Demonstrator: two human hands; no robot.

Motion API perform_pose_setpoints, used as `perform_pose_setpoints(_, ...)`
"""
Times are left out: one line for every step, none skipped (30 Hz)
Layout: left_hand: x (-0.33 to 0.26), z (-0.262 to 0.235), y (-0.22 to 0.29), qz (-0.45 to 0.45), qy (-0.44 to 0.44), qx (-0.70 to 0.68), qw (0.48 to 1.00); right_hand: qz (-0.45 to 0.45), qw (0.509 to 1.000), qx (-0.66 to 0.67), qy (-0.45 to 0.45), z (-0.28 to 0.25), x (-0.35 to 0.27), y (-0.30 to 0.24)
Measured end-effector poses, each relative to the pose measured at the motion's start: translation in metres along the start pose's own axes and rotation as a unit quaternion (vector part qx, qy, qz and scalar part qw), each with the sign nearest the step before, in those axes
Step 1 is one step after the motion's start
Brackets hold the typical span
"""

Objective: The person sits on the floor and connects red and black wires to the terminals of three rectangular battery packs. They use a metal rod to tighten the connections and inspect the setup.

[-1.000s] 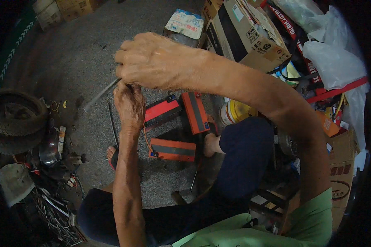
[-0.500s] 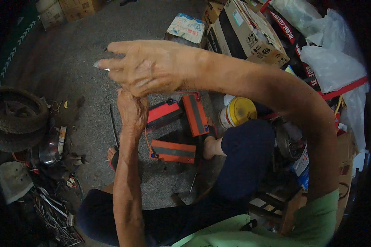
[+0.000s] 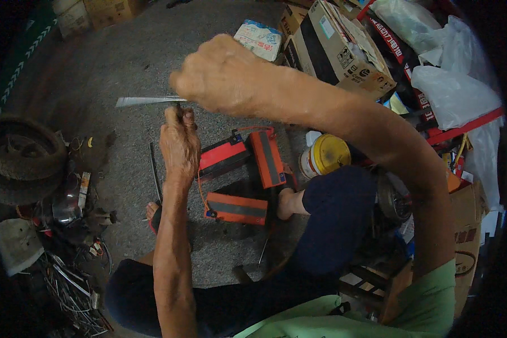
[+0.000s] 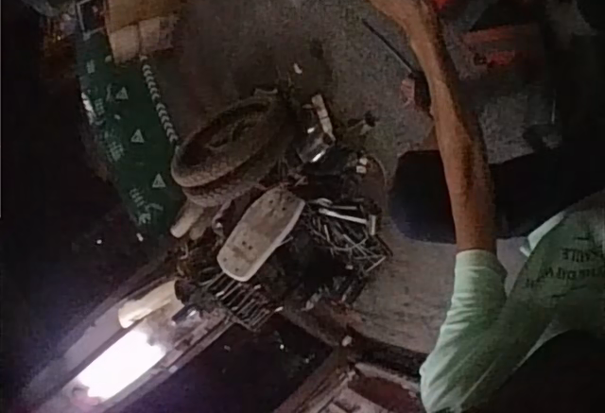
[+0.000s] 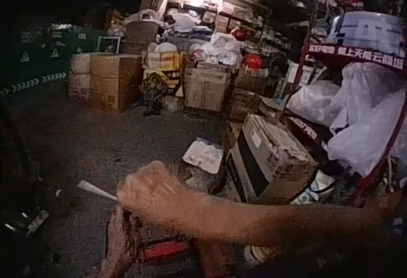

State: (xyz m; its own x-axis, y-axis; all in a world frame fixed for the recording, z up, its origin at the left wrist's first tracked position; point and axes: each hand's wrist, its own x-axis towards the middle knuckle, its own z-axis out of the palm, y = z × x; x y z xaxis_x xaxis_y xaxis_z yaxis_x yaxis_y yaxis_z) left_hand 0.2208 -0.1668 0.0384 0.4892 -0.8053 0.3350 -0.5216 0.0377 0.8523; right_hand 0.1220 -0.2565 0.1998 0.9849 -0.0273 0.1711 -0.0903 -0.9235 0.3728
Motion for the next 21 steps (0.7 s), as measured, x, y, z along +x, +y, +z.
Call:
perform_pose_setpoints(0.000,0.002,0.001,0.006,0.000,-0.003,1.000,-0.024,0.999,-0.023,0.003,0.005,-0.002,-0.001)
perform_pose_setpoints(0.000,0.002,0.000,0.005,-0.004,-0.002,1.000,-0.043,0.999,-0.020,0.022,0.010,-0.004,-0.002)
perform_pose_setpoints(-0.001,0.003,-0.002,0.003,-0.008,-0.002,1.000,-0.063,0.997,-0.018,0.041,0.015,-0.005,-0.002)
perform_pose_setpoints(-0.001,0.003,-0.002,0.002,-0.012,-0.001,1.000,-0.082,0.995,-0.016,0.059,0.019,-0.007,-0.002)
perform_pose_setpoints(-0.001,0.003,-0.002,0.015,-0.007,0.001,1.000,-0.077,0.995,-0.003,0.070,0.023,-0.006,-0.003)
perform_pose_setpoints(-0.002,0.003,-0.001,0.029,-0.002,0.002,1.000,-0.071,0.994,0.010,0.080,0.026,-0.005,-0.004)
perform_pose_setpoints(-0.002,0.003,0.000,0.042,0.004,0.004,0.999,-0.066,0.993,0.023,0.091,0.029,-0.005,-0.003)
perform_pose_setpoints(-0.002,0.002,-0.001,0.052,0.007,0.009,0.999,-0.094,0.991,0.002,0.099,0.027,-0.003,-0.003)
perform_pose_setpoints(-0.002,0.000,-0.003,0.062,0.010,0.014,0.998,-0.122,0.986,-0.020,0.108,0.024,-0.002,-0.001)
perform_pose_setpoints(-0.002,-0.002,-0.006,0.072,0.013,0.019,0.997,-0.149,0.981,-0.041,0.117,0.022,0.000,-0.001)
perform_pose_setpoints(-0.002,-0.002,-0.009,0.083,0.004,0.025,0.996,-0.168,0.981,-0.068,0.076,0.016,0.002,-0.001)
perform_pose_setpoints(-0.001,-0.003,-0.012,0.093,-0.006,0.030,0.995,-0.186,0.977,-0.094,0.036,0.008,0.004,-0.002)
perform_pose_setpoints(-0.002,-0.004,-0.015,0.104,-0.016,0.037,0.994,-0.204,0.972,-0.120,-0.005,0.004,0.006,-0.003)
perform_pose_setpoints(-0.002,-0.002,-0.014,0.092,-0.016,0.043,0.995,-0.217,0.971,-0.101,0.020,0.009,0.005,0.001)
perform_pose_setpoints(-0.004,0.000,-0.012,0.080,-0.016,0.049,0.995,-0.231,0.969,-0.082,0.044,0.015,0.004,0.008)
perform_pose_setpoints(-0.005,0.003,-0.011,0.068,-0.016,0.054,0.996,-0.244,0.965,-0.064,0.068,0.021,0.003,0.012)
perform_pose_setpoints(-0.005,0.001,-0.012,0.064,-0.014,0.064,0.996,-0.241,0.967,-0.045,0.068,0.022,0.005,0.012)
perform_pose_setpoints(-0.005,0.001,-0.015,0.059,-0.012,0.072,0.996,-0.237,0.969,-0.026,0.068,0.022,0.007,0.012)
perform_pose_setpoints(-0.005,0.000,-0.017,0.055,-0.010,0.080,0.995,-0.234,0.970,-0.007,0.066,0.023,0.008,0.011)
perform_pose_setpoints(-0.005,-0.001,-0.015,0.055,-0.009,0.071,0.996,-0.240,0.969,-0.033,0.047,0.017,0.011,0.008)
perform_pose_setpoints(-0.007,-0.004,-0.013,0.055,-0.009,0.062,0.997,-0.246,0.967,-0.059,0.028,0.009,0.013,0.003)
